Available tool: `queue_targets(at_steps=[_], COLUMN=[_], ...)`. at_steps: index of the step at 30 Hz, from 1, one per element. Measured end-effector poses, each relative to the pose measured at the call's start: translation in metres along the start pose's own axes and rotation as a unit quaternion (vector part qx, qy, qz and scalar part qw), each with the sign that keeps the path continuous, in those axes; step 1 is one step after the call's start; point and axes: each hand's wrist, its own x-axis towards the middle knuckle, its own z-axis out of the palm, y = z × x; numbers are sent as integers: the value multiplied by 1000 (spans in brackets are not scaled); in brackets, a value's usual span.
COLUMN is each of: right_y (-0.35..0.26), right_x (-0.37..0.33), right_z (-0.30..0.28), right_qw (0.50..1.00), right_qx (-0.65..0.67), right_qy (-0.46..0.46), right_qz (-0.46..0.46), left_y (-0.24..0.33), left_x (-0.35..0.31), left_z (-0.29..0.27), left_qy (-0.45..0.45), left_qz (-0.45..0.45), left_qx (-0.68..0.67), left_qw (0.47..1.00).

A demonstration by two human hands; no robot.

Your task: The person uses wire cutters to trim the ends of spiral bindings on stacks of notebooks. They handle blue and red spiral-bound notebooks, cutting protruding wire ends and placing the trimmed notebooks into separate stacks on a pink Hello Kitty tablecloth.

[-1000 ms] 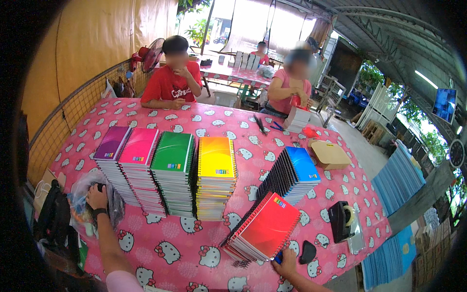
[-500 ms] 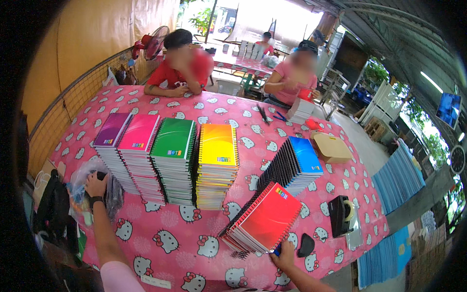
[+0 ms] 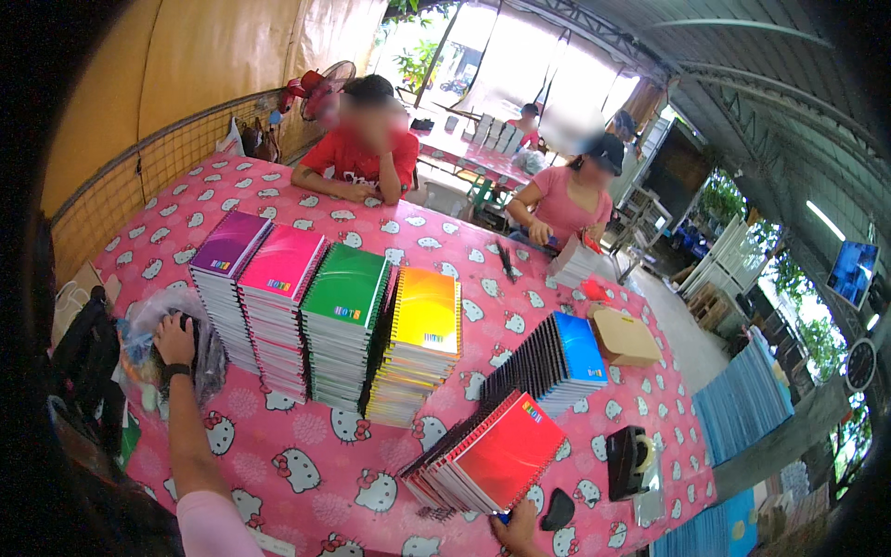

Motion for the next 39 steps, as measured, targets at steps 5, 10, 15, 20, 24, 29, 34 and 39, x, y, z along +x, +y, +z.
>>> queue_targets(at_steps=[5,10,15,20,24,29,34,39], right_y=[-2,-8,-13,13,14,10,33,19], right_x=[-4,-6,-5,-9,-8,-7,-13,-7], right_z=[-4,-5,-9,8,13,5,17,8], right_qw=[999,999,997,999,999,1000,997,997], right_qx=[-19,-3,-12,-16,-27,-25,-53,-53], right_qy=[-17,0,-40,29,33,10,15,23], right_qz=[47,32,65,-9,2,5,-51,-45], left_y=[3,1,5,7,-4,-7,3,-8], left_x=[-4,-4,2,14,12,8,19,15], left_z=[5,4,-17,-23,-1,7,-17,-3], left_qy=[31,17,-90,-208,-149,-110,-250,-216], left_qz=[7,-3,3,-3,14,8,2,9], left_qx=[-39,-44,-35,11,7,18,22,7], left_qw=[999,999,995,978,989,994,968,976])
